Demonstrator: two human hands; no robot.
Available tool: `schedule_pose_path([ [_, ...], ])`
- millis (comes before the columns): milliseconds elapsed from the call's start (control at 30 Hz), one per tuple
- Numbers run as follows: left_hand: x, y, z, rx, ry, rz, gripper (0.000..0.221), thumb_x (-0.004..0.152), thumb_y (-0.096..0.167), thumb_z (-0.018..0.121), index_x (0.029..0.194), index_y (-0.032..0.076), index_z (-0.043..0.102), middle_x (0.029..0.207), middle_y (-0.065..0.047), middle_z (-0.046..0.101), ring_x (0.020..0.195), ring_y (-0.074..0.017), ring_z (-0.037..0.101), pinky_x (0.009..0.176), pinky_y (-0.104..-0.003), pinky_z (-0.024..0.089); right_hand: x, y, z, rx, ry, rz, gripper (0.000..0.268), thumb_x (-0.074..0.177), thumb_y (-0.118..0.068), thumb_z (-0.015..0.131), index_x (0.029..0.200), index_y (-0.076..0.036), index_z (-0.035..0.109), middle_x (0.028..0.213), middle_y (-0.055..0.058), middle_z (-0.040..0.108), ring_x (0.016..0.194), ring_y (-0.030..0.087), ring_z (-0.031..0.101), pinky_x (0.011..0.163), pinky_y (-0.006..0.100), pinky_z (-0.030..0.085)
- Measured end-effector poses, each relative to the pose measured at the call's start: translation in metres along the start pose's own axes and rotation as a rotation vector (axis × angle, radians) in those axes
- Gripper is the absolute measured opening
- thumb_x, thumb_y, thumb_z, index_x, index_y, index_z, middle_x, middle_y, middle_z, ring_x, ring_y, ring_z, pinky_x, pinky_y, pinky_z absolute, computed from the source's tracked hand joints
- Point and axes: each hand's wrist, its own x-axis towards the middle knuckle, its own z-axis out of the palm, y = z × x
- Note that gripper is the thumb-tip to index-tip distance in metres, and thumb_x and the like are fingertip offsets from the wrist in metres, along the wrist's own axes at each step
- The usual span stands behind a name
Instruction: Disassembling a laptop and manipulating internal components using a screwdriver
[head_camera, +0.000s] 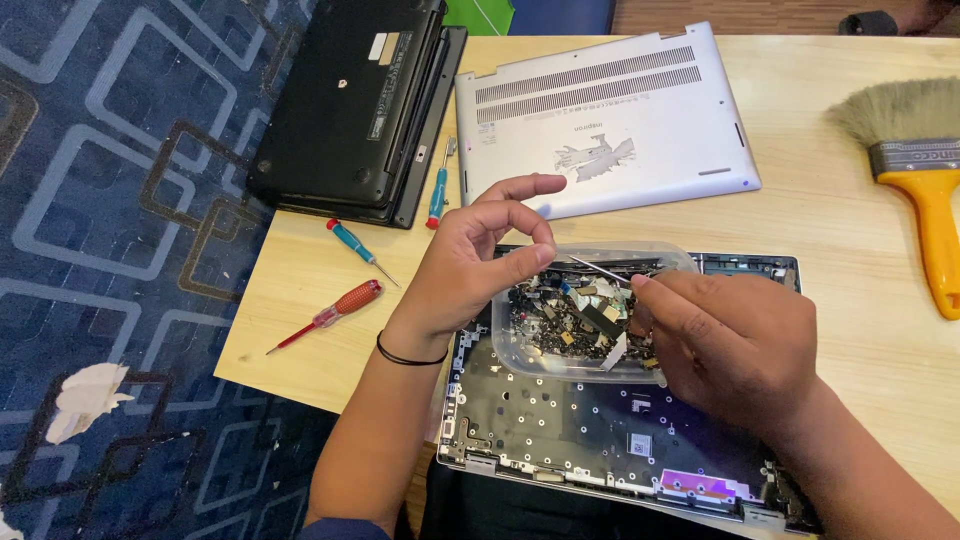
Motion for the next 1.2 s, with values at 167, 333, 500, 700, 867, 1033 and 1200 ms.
schedule_pose_path([
  [167, 0.001, -0.001, 0.003, -0.004, -0.027, -0.001, 0.005, 0.086, 0.018, 0.067, 0.087, 0.014, 0.064, 0.131, -0.017, 0.055, 0.127, -0.0207, 0.05, 0.105, -0.03, 0.037, 0.002, -0.001, 0.0, 0.04, 0.007, -0.002, 0.017, 0.089, 0.004, 0.053, 0.104, -0.001, 0.061, 0.086, 0.009, 0.069, 0.066, 0.024, 0.064, 0.052, 0.034, 0.045],
  [333, 0.002, -0.004, 0.004, -0.016, -0.035, 0.007, 0.007, 0.086, 0.02, 0.067, 0.088, 0.014, 0.064, 0.129, -0.018, 0.055, 0.128, -0.0207, 0.05, 0.104, -0.031, 0.038, 0.001, 0.0, 0.0, 0.041, -0.002, 0.013, 0.018, 0.089, 0.005, 0.052, 0.103, -0.001, 0.062, 0.087, 0.009, 0.069, 0.069, 0.024, 0.066, 0.052, 0.034, 0.045],
  [500, 0.002, -0.005, 0.004, 0.002, -0.039, 0.022, 0.005, 0.087, 0.018, 0.066, 0.088, 0.014, 0.064, 0.129, -0.017, 0.055, 0.127, -0.0207, 0.05, 0.108, -0.032, 0.035, -0.002, 0.003, 0.002, 0.047, -0.012, -0.009, 0.021, 0.089, 0.003, 0.05, 0.107, -0.002, 0.061, 0.088, 0.009, 0.069, 0.07, 0.025, 0.066, 0.054, 0.035, 0.047],
  [700, 0.002, -0.002, 0.003, 0.027, -0.056, 0.01, 0.006, 0.087, 0.02, 0.065, 0.088, 0.014, 0.064, 0.128, -0.014, 0.056, 0.123, -0.0181, 0.052, 0.107, -0.031, 0.037, -0.009, 0.005, 0.001, 0.086, -0.032, 0.096, 0.029, 0.087, 0.008, 0.055, 0.109, -0.007, 0.066, 0.094, 0.009, 0.066, 0.068, 0.02, 0.06, 0.06, 0.031, 0.048],
  [867, 0.002, 0.001, 0.005, 0.132, -0.019, 0.03, 0.002, 0.087, 0.017, 0.065, 0.086, 0.016, 0.063, 0.126, -0.012, 0.058, 0.121, -0.0186, 0.054, 0.109, -0.034, 0.036, -0.008, 0.002, 0.0, 0.208, -0.045, 0.277, 0.024, 0.087, 0.001, 0.061, 0.11, -0.006, 0.066, 0.086, 0.009, 0.064, 0.073, 0.018, 0.06, 0.067, 0.027, 0.047],
  [1033, 0.002, 0.0, 0.004, 0.187, -0.008, 0.045, 0.002, 0.087, 0.016, 0.065, 0.086, 0.017, 0.063, 0.125, -0.008, 0.058, 0.121, -0.0195, 0.055, 0.113, -0.037, 0.035, -0.003, 0.002, -0.004, 0.295, -0.012, 0.404, 0.013, 0.086, -0.005, 0.066, 0.099, -0.004, 0.067, 0.085, 0.012, 0.064, 0.073, 0.019, 0.063, 0.07, 0.027, 0.047],
  [1200, 0.001, -0.003, 0.003, 0.212, -0.035, 0.094, 0.003, 0.089, 0.014, 0.064, 0.087, 0.015, 0.062, 0.121, -0.008, 0.061, 0.127, -0.0227, 0.051, 0.117, -0.041, 0.033, -0.001, 0.002, -0.006, 0.446, 0.048, 0.484, 0.009, 0.081, -0.003, 0.07, 0.086, 0.002, 0.064, 0.087, 0.015, 0.065, 0.079, 0.022, 0.064, 0.077, 0.029, 0.05],
])
